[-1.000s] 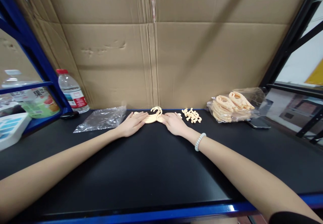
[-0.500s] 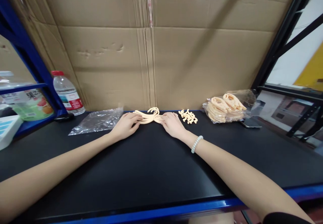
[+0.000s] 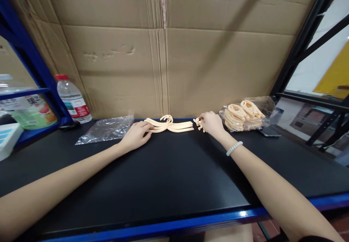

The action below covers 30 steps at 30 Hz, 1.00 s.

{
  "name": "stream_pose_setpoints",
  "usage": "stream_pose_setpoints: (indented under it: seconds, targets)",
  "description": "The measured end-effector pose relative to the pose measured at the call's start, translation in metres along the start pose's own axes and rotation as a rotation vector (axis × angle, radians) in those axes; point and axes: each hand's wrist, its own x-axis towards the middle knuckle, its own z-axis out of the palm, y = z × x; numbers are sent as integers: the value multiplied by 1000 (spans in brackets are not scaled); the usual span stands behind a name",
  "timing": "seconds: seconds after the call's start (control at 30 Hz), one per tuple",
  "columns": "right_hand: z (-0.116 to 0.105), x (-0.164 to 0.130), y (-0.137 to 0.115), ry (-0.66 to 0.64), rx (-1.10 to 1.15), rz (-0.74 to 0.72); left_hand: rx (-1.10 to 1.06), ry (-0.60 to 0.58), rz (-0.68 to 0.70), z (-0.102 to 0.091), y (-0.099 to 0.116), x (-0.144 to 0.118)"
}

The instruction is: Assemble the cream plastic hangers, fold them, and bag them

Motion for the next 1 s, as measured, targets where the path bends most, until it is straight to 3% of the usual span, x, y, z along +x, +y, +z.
stream_pose_setpoints:
  seconds: [0.13,0.63,0.8,1.0]
  targets:
    - [-1,0,7,-12,-29,27,-10,5,-11,0,0,0]
    - [24,-6,-9,-92,-8,-126,-42,-6,11,5,-4,1]
    - [31,-5,-9,-23,53,-130,-60,-9,13,4,-4,0]
    - [27,-3,-9,193,177,-20,-115,-27,21,4,-3,1]
